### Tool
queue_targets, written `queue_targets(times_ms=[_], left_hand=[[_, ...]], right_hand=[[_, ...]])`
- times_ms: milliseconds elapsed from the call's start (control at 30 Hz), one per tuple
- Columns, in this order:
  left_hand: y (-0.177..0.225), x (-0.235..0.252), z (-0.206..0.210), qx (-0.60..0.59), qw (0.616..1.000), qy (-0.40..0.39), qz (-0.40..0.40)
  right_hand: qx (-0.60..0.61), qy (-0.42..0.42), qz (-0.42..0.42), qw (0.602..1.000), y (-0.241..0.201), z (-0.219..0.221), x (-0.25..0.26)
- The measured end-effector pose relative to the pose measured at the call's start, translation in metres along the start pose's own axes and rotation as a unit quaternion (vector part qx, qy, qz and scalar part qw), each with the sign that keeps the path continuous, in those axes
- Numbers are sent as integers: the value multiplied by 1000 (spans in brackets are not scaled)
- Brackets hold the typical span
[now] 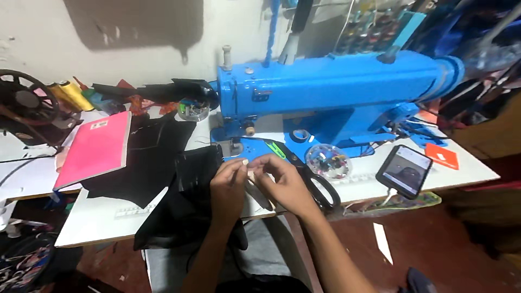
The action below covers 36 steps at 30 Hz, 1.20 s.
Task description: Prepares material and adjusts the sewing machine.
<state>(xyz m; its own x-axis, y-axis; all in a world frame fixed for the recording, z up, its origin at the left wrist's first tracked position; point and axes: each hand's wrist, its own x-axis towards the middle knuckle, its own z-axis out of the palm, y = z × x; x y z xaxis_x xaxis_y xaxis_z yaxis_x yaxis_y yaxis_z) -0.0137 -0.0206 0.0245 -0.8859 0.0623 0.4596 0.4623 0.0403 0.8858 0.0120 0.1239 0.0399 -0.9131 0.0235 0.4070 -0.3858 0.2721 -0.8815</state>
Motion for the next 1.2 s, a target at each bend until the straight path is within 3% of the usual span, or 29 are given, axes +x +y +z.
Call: queue_targets(times_ms=[300, 900, 1200], left_hand=[[0, -1, -1, -14, 1000, -15, -11], [-4, -6, 0, 70, 997, -7, 37], [-5, 0, 5, 42, 997, 57, 27]], right_hand=[[-16, 59, 57, 996, -6, 2, 3], [-58, 72, 71, 993, -10, 7, 5], [-65, 79, 108, 989, -12, 17, -3]])
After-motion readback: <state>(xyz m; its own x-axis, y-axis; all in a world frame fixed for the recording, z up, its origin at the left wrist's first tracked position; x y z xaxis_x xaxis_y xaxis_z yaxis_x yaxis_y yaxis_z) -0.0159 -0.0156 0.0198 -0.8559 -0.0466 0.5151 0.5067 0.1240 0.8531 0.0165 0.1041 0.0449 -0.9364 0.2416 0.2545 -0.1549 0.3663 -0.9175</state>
